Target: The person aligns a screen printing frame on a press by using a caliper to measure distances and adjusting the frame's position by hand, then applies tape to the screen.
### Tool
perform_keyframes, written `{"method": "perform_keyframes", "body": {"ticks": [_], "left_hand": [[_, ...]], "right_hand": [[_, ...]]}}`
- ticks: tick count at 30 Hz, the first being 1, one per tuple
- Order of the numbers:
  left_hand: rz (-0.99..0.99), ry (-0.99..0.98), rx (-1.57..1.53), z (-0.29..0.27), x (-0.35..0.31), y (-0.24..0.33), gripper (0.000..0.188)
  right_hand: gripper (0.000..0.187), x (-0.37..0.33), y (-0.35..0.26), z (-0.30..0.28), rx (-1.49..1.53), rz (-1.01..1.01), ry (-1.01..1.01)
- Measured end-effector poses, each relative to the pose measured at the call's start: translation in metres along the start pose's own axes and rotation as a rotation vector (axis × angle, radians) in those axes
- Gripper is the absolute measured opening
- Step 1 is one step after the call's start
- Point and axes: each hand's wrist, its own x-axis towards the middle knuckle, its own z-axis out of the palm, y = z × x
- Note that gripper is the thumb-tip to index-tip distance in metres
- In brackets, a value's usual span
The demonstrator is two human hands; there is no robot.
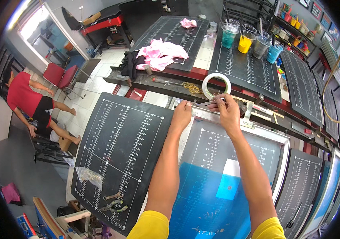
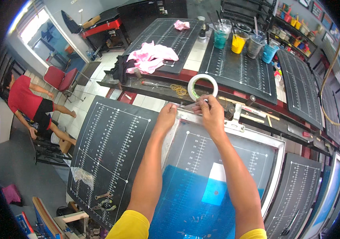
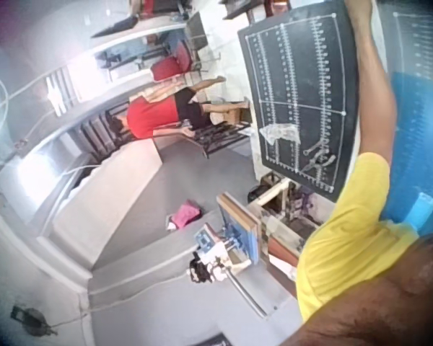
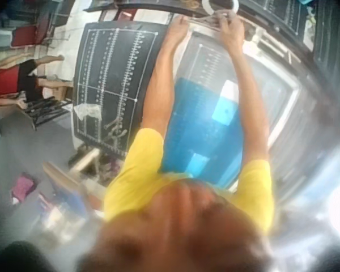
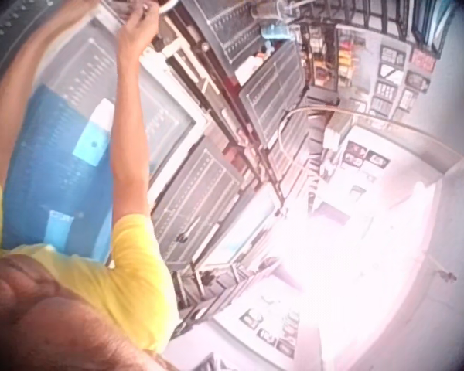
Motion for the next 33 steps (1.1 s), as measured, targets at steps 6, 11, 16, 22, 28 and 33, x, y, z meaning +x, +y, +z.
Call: {"method": "perform_keyframes", "body": {"ticks": [6,11,16,22,28,33], "left_hand": [[-0.023,-0.029,0.038,-0.006,-0.010,0.019,0.035],[0.039,-0.017,0.049,-0.007,-0.010,0.018,0.035],[0.035,-0.009,0.029,-0.004,-0.007,0.013,0.032],[0.009,-0.034,0.038,0.000,-0.005,0.010,0.034],[0.100,0.062,0.059,0.011,-0.003,-0.003,0.031],[0.171,0.119,0.036,0.017,0.001,-0.006,0.021]], "right_hand": [[0.014,-0.010,0.015,-0.005,0.068,0.049,0.033],[0.014,-0.013,0.017,-0.006,0.077,0.046,0.000],[0.012,-0.014,0.013,-0.004,-0.056,-0.069,-0.058],[0.011,-0.007,0.015,-0.007,-0.077,-0.082,-0.119],[0.013,-0.014,0.016,-0.007,-0.202,-0.209,-0.106],[0.013,-0.009,0.023,0.003,-0.340,-0.297,-0.086]]}}
